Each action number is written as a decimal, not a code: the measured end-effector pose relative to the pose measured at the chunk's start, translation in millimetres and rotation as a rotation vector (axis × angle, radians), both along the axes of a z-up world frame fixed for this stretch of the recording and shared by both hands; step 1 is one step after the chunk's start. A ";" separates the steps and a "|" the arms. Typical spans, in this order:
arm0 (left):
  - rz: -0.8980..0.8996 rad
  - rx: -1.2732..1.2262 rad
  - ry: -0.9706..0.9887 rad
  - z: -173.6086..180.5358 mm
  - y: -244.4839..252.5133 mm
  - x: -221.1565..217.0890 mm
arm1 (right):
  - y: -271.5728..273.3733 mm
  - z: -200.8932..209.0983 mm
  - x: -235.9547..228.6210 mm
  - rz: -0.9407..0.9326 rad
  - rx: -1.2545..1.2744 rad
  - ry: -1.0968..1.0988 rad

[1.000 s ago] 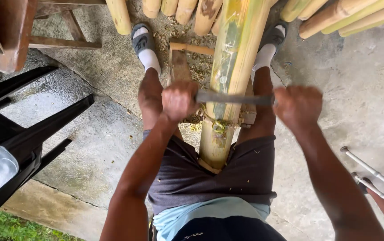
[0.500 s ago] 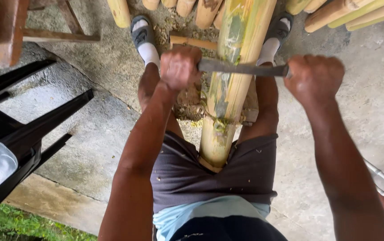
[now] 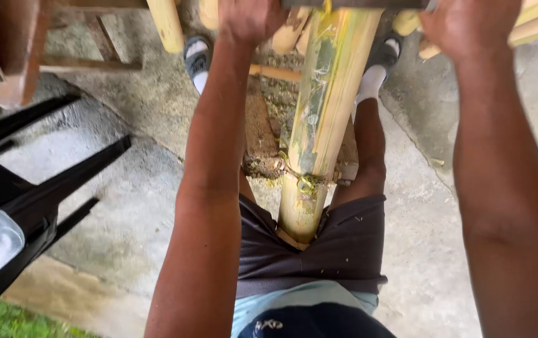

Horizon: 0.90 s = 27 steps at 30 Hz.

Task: Scraping and cleaning the outer layer of a bamboo pole with a metal tool.

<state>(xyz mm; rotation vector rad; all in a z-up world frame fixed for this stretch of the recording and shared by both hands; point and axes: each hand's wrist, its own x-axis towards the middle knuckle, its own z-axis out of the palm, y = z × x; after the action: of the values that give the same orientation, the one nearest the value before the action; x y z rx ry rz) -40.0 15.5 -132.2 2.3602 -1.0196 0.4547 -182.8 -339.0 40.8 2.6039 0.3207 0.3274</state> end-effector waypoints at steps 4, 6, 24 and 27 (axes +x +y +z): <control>0.036 0.112 0.092 55.8 28.4 -79.6 | 43.2 14.8 -61.9 -0.029 0.353 0.222; 0.097 0.256 0.203 74.8 46.8 -116.9 | 69.3 21.5 -84.2 -0.059 0.350 0.197; -0.076 0.155 0.277 95.5 27.2 -88.6 | 45.6 6.1 -94.2 -0.159 0.396 0.246; -0.075 0.267 0.355 101.0 9.8 -54.4 | 20.8 -5.1 -67.6 -0.227 0.274 0.339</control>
<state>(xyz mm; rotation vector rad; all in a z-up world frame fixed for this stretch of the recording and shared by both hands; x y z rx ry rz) -94.4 25.3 -31.1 2.5002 -1.0429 -0.1367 -250.4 -318.2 35.8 2.9292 0.0943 -0.1634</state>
